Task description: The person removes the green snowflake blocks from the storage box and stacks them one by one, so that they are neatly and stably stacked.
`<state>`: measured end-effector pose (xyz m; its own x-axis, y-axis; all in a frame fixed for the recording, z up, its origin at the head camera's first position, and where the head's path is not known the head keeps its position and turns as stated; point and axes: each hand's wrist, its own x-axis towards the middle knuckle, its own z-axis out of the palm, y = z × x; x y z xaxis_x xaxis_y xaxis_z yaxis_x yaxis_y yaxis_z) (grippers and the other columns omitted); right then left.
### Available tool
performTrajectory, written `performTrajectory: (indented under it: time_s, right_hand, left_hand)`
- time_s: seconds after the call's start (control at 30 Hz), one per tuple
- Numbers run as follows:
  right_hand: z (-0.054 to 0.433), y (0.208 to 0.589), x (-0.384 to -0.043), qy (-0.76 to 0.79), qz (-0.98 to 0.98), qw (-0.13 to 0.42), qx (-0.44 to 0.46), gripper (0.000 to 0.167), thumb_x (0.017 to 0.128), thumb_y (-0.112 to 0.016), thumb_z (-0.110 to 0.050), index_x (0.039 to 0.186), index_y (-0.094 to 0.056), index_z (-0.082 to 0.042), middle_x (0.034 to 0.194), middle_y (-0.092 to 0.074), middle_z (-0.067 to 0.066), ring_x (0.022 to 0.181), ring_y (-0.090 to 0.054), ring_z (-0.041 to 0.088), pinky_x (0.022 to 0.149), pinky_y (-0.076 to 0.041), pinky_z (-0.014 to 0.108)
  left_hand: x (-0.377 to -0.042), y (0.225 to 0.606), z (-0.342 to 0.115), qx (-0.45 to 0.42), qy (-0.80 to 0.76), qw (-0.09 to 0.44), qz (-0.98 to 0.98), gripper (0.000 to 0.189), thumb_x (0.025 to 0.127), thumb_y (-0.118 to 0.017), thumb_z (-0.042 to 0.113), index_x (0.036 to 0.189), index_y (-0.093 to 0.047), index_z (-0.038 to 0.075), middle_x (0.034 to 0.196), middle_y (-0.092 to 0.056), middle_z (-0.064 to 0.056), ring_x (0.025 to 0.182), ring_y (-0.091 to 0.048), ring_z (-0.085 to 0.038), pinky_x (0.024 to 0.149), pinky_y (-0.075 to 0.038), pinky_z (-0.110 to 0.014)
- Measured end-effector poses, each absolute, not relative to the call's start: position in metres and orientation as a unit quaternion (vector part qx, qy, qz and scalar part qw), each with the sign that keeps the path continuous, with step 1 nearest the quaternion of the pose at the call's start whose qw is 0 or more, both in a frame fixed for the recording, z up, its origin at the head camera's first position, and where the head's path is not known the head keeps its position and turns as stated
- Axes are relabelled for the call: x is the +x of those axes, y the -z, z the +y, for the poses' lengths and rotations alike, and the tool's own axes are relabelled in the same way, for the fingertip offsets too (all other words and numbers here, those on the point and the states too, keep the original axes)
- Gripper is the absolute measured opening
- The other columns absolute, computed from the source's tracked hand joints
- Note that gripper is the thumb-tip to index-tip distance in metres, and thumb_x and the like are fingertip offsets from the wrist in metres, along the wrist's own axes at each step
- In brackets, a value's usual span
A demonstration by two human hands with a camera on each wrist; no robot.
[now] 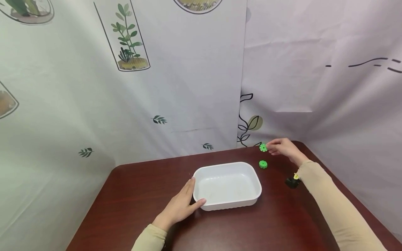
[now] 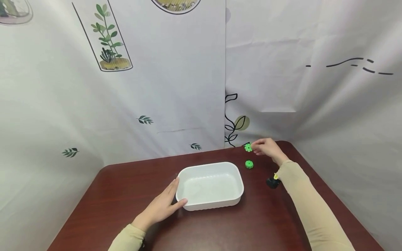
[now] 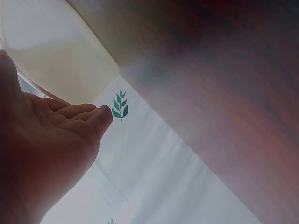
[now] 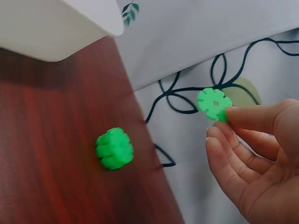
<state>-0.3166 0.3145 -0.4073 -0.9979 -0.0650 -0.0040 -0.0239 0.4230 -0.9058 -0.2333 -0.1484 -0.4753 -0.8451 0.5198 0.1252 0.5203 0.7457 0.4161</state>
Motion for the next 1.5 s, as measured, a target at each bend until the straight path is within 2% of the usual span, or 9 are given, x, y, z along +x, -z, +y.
performTrajectory:
  time_s: [0.23, 0.37, 0.6, 0.97, 1.5]
  right_hand:
    - [0.318, 0.430, -0.315, 0.527, 0.849, 0.028, -0.031, 0.033, 0.101, -0.057, -0.006, 0.120, -0.059, 0.022, 0.106, -0.070, 0.025, 0.086, -0.070, 0.022, 0.082, -0.059, 0.040]
    - [0.318, 0.441, -0.315, 0.516, 0.855, 0.036, -0.040, 0.031, 0.099, -0.059, -0.004, 0.116, -0.060, 0.023, 0.100, -0.071, 0.022, 0.085, -0.070, 0.026, 0.080, -0.059, 0.040]
    - [0.317, 0.452, -0.318, 0.498, 0.865, 0.051, -0.046, 0.030, 0.098, -0.062, -0.005, 0.112, -0.063, 0.022, 0.097, -0.071, 0.021, 0.081, -0.069, 0.019, 0.073, -0.059, 0.033]
    - [0.315, 0.456, -0.318, 0.503, 0.861, 0.067, -0.026, 0.032, 0.098, -0.062, -0.006, 0.114, -0.063, 0.022, 0.097, -0.072, 0.019, 0.077, -0.066, 0.014, 0.071, -0.058, 0.029]
    - [0.313, 0.460, -0.313, 0.511, 0.857, 0.069, -0.019, 0.031, 0.097, -0.063, -0.003, 0.113, -0.062, 0.024, 0.100, -0.071, 0.024, 0.076, -0.067, 0.014, 0.072, -0.059, 0.031]
  left_hand:
    - [-0.233, 0.473, -0.148, -0.279, 0.222, -0.002, -0.934, 0.097, 0.097, -0.048, 0.068, 0.159, -0.020, -0.001, 0.164, -0.023, -0.019, 0.150, -0.025, -0.034, 0.113, -0.034, -0.051]
    - [-0.233, 0.473, -0.149, -0.278, 0.222, -0.003, -0.935, 0.097, 0.097, -0.048, 0.068, 0.160, -0.019, 0.000, 0.164, -0.023, -0.019, 0.150, -0.025, -0.034, 0.113, -0.034, -0.051]
    - [-0.234, 0.476, -0.149, -0.279, 0.221, 0.005, -0.934, 0.097, 0.097, -0.049, 0.067, 0.159, -0.020, -0.001, 0.163, -0.025, -0.022, 0.150, -0.026, -0.034, 0.113, -0.035, -0.052]
    - [-0.234, 0.475, -0.149, -0.280, 0.225, 0.001, -0.933, 0.098, 0.097, -0.048, 0.068, 0.159, -0.019, -0.002, 0.163, -0.024, -0.021, 0.150, -0.025, -0.035, 0.113, -0.034, -0.052]
    - [-0.232, 0.474, -0.149, -0.276, 0.220, -0.004, -0.936, 0.097, 0.097, -0.048, 0.068, 0.160, -0.019, -0.001, 0.164, -0.024, -0.019, 0.151, -0.024, -0.033, 0.113, -0.035, -0.051]
